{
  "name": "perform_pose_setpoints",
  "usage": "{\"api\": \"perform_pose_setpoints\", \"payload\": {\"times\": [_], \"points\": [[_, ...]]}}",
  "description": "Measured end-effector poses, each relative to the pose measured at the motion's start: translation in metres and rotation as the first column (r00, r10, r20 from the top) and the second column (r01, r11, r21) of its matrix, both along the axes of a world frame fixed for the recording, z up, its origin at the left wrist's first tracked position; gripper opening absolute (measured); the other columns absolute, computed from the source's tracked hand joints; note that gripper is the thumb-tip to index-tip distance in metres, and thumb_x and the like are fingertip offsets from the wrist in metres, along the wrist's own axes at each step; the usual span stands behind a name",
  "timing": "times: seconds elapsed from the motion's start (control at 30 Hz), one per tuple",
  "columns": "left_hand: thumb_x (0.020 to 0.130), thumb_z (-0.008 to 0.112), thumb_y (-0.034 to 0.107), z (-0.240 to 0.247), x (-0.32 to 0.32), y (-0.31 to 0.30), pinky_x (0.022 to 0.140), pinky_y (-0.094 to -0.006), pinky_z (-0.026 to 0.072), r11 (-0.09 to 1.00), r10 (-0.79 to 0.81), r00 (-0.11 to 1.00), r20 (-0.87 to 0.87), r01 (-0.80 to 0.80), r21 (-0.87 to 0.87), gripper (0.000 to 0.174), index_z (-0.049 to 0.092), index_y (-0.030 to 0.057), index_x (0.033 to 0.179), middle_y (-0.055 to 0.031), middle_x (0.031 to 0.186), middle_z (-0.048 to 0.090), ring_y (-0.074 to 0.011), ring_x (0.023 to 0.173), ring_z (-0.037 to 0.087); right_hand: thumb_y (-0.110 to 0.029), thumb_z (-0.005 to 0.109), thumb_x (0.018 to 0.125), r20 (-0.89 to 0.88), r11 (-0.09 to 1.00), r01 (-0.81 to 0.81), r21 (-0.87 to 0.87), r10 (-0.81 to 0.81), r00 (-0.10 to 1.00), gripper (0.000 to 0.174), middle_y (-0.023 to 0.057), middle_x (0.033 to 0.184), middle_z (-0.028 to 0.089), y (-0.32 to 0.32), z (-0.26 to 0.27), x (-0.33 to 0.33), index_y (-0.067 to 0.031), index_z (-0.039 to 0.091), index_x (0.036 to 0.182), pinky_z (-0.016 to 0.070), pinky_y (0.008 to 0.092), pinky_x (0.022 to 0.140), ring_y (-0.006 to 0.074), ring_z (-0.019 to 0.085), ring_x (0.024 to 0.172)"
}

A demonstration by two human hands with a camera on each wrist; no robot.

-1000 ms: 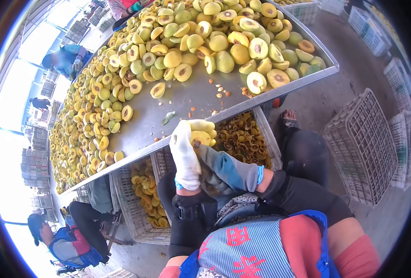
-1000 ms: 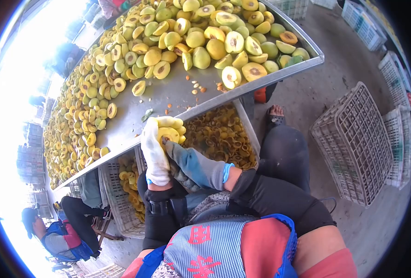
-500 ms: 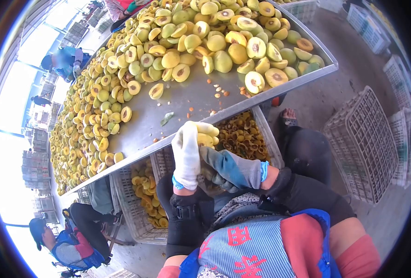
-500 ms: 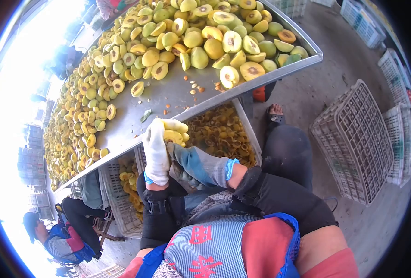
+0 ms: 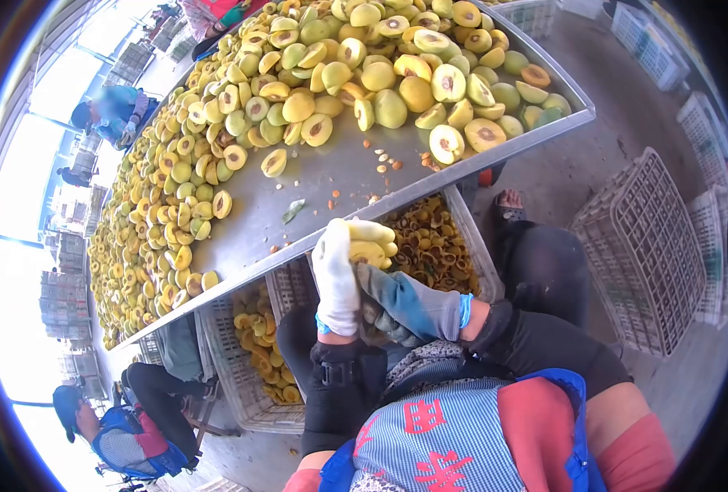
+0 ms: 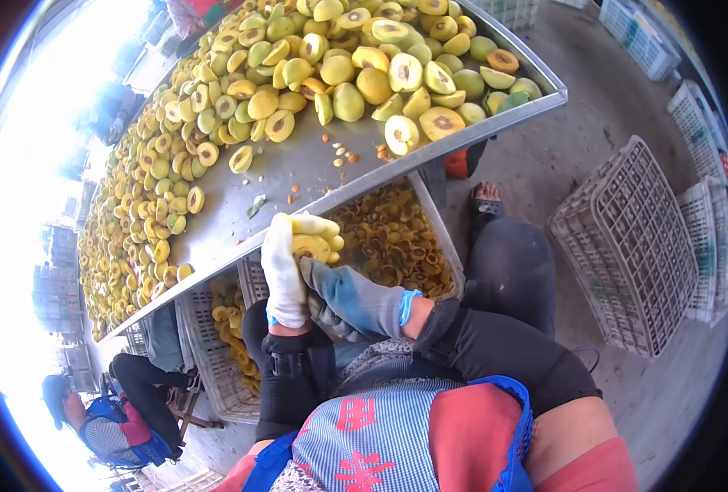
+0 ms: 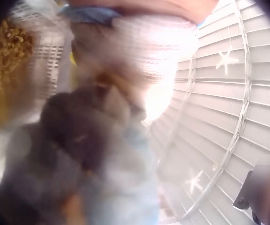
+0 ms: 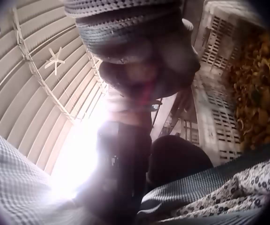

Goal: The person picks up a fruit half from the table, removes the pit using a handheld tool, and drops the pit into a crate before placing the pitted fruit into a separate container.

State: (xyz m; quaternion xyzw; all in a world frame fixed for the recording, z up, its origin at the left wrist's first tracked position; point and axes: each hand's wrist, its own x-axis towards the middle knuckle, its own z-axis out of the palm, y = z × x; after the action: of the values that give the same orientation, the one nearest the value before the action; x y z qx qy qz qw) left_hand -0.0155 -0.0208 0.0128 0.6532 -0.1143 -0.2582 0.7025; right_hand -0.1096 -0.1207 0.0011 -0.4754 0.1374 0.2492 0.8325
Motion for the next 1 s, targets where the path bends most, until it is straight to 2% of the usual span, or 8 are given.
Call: {"api": "perform_pose_setpoints", "payload": {"times": [0.07, 0.27, 0.4, 0.5, 0.7, 0.8, 0.9, 1.0], "points": [[0.107, 0.038, 0.045, -0.004, -0.002, 0.001, 0.068, -0.0316, 0.0553, 0.997, -0.002, 1.000, 0.018, 0.003, -0.079, 0.058, 0.066, -0.0023, 0.088, -0.0156, 0.090, 0.072, -0.0215, 0.073, 0.068, -0.079, 0.039, 0.094, -0.081, 0.968, -0.086, 0.237, 0.108, 0.991, 0.068, -0.0052, 0.056, 0.041, -0.004, -0.005, -0.002, -0.0159, 0.053, 0.073, 0.0284, 0.0239, 0.040, 0.0068, 0.034, 0.042], [0.105, 0.046, 0.039, 0.001, 0.010, 0.013, 0.070, -0.0327, 0.0566, 0.983, -0.181, 0.975, 0.132, 0.179, 0.026, 0.050, 0.065, -0.0039, 0.090, -0.0179, 0.086, 0.073, -0.0240, 0.072, 0.071, -0.081, 0.043, 0.091, -0.124, 0.982, -0.183, 0.038, 0.187, 0.975, 0.067, -0.0069, 0.054, 0.036, -0.014, 0.002, 0.001, -0.0173, 0.053, 0.074, 0.0198, 0.0229, 0.039, 0.0059, 0.028, 0.041], [0.106, 0.043, 0.041, 0.000, 0.001, 0.010, 0.066, -0.0331, 0.0563, 0.991, 0.023, 0.996, 0.089, -0.011, -0.134, 0.050, 0.062, -0.0018, 0.088, -0.0184, 0.086, 0.072, -0.0243, 0.069, 0.070, -0.079, 0.044, 0.092, -0.023, 0.938, -0.141, 0.316, 0.156, 0.988, 0.067, -0.0069, 0.055, 0.040, -0.003, 0.000, -0.002, -0.0157, 0.056, 0.074, 0.0235, 0.0245, 0.039, 0.0073, 0.031, 0.041], [0.105, 0.040, 0.043, 0.007, -0.006, 0.004, 0.057, -0.0347, 0.0559, 0.977, 0.148, 0.989, 0.028, -0.141, -0.159, 0.046, 0.056, 0.0031, 0.090, -0.0186, 0.086, 0.068, -0.0263, 0.066, 0.067, -0.072, 0.046, 0.097, 0.029, 0.996, -0.007, 0.089, 0.004, 1.000, 0.064, -0.0055, 0.056, 0.045, 0.010, 0.000, -0.002, -0.0129, 0.059, 0.076, 0.0282, 0.0252, 0.042, 0.0079, 0.037, 0.044], [0.107, 0.039, 0.041, 0.020, -0.014, 0.002, 0.063, -0.0329, 0.0552, 0.952, 0.222, 0.975, -0.023, -0.222, -0.212, 0.055, 0.062, -0.0017, 0.082, -0.0182, 0.083, 0.070, -0.0251, 0.070, 0.067, -0.044, 0.057, 0.104, 0.335, 0.988, 0.156, -0.014, -0.142, 0.932, 0.041, -0.0054, 0.071, 0.059, 0.015, -0.018, 0.000, -0.0068, 0.072, 0.098, 0.0381, 0.0224, 0.052, 0.0045, 0.049, 0.062], [0.106, 0.041, 0.041, 0.004, -0.002, 0.017, 0.064, -0.0326, 0.0560, 0.971, -0.034, 0.988, 0.148, 0.068, -0.231, 0.054, 0.065, -0.0028, 0.083, -0.0179, 0.082, 0.072, -0.0249, 0.070, 0.069, -0.056, 0.053, 0.102, 0.387, 0.977, 0.204, 0.062, -0.212, 0.897, 0.051, -0.0051, 0.067, 0.055, 0.023, -0.026, 0.000, -0.0085, 0.068, 0.090, 0.0360, 0.0231, 0.047, 0.0053, 0.047, 0.055], [0.105, 0.043, 0.040, 0.006, 0.003, 0.020, 0.066, -0.0325, 0.0566, 0.980, -0.073, 0.984, 0.164, 0.102, -0.173, 0.054, 0.067, -0.0037, 0.084, -0.0175, 0.082, 0.073, -0.0249, 0.070, 0.071, -0.071, 0.046, 0.097, -0.038, 0.956, -0.190, 0.226, 0.203, 0.978, 0.063, -0.0040, 0.060, 0.048, -0.004, 0.009, -0.003, -0.0128, 0.062, 0.079, 0.0279, 0.0252, 0.041, 0.0068, 0.038, 0.045], [0.105, 0.042, 0.041, 0.008, 0.000, 0.015, 0.066, -0.0329, 0.0567, 0.991, 0.021, 0.989, 0.145, -0.001, -0.134, 0.055, 0.066, -0.0035, 0.083, -0.0176, 0.083, 0.073, -0.0250, 0.071, 0.071, -0.077, 0.045, 0.093, -0.020, 0.974, -0.149, 0.169, 0.154, 0.988, 0.066, -0.0043, 0.059, 0.048, 0.002, 0.001, 0.000, -0.0153, 0.061, 0.077, 0.0256, 0.0255, 0.038, 0.0062, 0.036, 0.041]]}}
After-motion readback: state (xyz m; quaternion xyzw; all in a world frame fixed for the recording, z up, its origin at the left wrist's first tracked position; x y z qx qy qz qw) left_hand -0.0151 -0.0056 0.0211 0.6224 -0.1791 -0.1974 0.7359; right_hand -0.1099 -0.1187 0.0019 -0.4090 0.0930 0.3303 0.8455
